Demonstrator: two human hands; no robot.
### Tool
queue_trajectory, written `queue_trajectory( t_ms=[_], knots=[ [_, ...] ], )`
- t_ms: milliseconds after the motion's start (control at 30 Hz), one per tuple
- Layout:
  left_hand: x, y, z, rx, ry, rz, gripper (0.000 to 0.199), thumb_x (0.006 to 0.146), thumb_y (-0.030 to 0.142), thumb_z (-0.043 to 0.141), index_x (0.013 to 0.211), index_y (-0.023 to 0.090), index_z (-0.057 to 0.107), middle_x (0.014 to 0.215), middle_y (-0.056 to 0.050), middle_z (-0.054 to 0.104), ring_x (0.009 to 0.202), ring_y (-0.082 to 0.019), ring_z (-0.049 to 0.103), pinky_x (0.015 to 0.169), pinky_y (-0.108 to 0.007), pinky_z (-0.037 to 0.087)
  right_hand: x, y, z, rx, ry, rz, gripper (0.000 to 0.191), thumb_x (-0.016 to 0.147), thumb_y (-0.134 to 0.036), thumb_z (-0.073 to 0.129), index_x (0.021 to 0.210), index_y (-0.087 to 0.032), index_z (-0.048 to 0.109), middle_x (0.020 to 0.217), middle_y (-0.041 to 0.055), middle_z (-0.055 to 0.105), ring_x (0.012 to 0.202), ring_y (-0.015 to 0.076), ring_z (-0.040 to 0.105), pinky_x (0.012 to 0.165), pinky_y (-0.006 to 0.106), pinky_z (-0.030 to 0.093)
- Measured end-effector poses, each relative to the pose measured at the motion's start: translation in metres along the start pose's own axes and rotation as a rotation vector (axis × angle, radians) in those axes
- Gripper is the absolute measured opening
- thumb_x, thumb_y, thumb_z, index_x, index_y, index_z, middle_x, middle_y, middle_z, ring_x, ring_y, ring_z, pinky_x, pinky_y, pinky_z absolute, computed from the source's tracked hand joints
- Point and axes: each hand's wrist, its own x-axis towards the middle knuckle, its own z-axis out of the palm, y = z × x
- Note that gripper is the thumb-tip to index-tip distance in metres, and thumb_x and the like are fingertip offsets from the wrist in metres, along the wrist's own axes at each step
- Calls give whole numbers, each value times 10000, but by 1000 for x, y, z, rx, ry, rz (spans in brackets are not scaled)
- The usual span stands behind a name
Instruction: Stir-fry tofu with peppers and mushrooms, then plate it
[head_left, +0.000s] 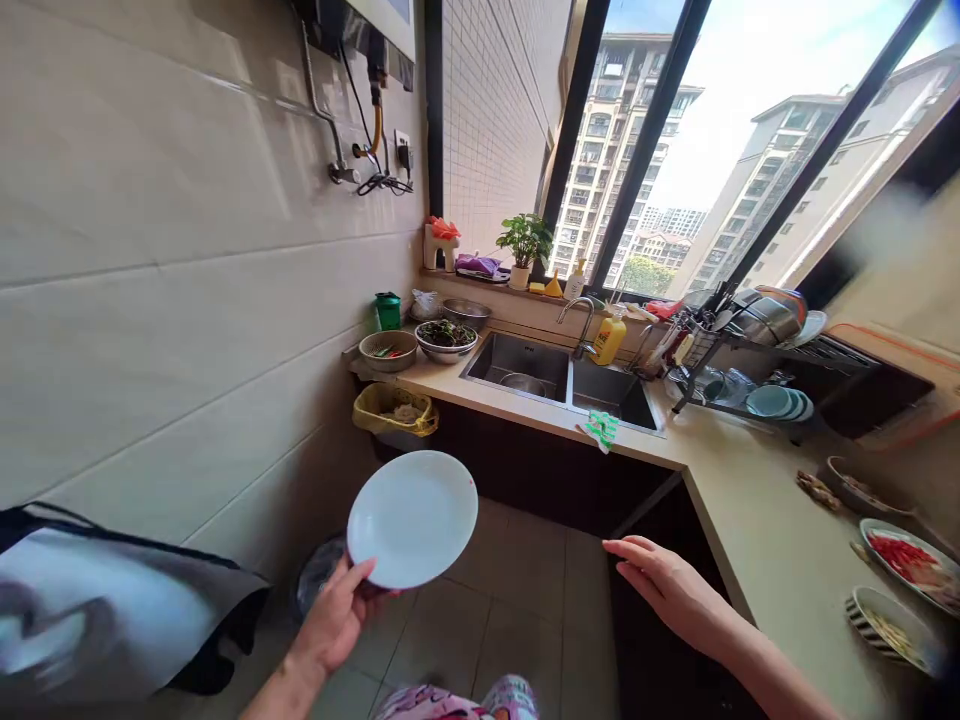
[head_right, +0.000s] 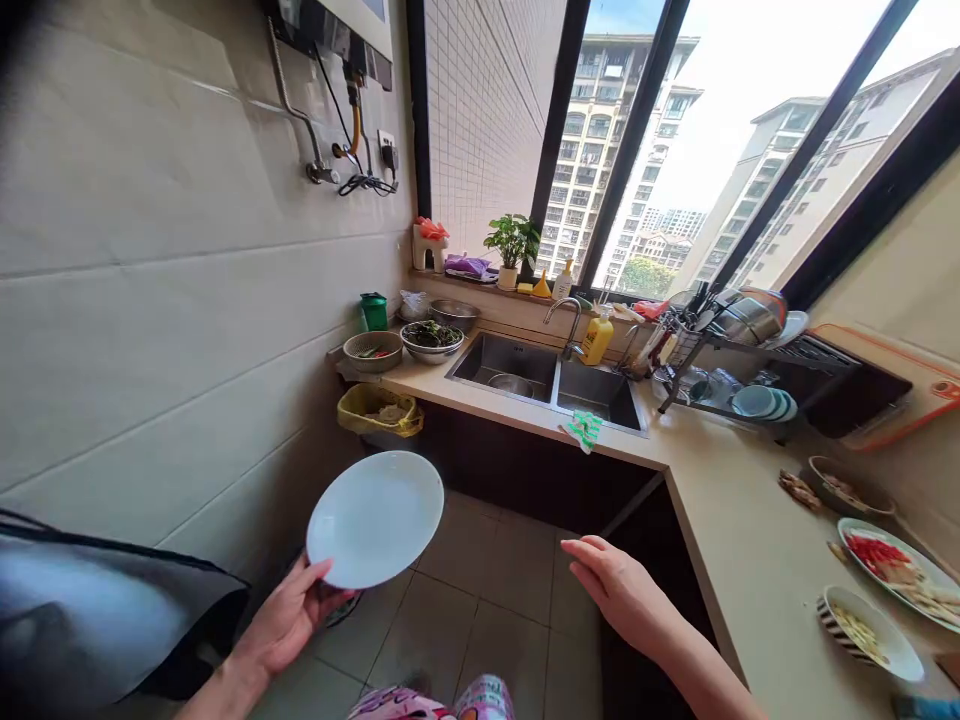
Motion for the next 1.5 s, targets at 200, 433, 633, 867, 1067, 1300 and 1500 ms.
queue_trajectory(
  t_ms=[200,433,633,867,1067,1300,1500],
  knots=[
    [180,26,184,-44,-141,-106,410,819,89,530,1205,209,462,808,-22,674,588,-151,665,504,-293,597,187,148,-8,32,175,129,415,912,-417,392,1199,-223,620,1144,84,668,894,204,665,811,342,537],
    [354,17,330,12,-184,-154,367,824,135,566,1167,191,448,747,-16,658,550,-153,662,515,-295,591,451,302,-85,-332,228,334,457,925,-273,372,1342,-118,473,1225,164,590,1045,249,610,844,343,472],
    [460,28,420,97,-155,-221,317,843,114,519,1137,189,425,824,-38,650,556,-154,660,465,-277,567,609,353,-120,-430,201,419,405,942,-240,390,1304,-90,493,1123,176,617,976,248,616,786,317,448],
    [548,48,474,242,-213,-297,314,836,133,527,1133,178,437,832,-51,654,578,-152,657,497,-298,585,655,366,-90,-534,269,579,453,948,-232,380,1380,-97,385,1309,240,485,1151,332,508,841,398,438],
    [602,51,507,403,-303,-387,407,782,132,563,1172,169,451,777,-41,647,531,-159,649,483,-303,576,682,410,-110,-580,95,687,316,928,-81,310,1147,-67,538,1002,206,643,876,275,654,691,360,494],
    [622,33,536,496,-289,-449,390,743,58,487,1117,164,456,755,-32,638,491,-161,638,453,-310,567,691,415,-131,-588,-106,617,230,937,-80,368,1088,-84,543,863,119,696,817,235,688,675,336,518],
    [623,14,545,486,-268,-446,459,755,44,463,1190,177,400,824,-47,642,529,-155,646,501,-324,579,683,411,-135,-547,-92,582,249,942,-187,425,1148,-91,525,932,171,680,840,287,683,652,337,502]
  ],
)
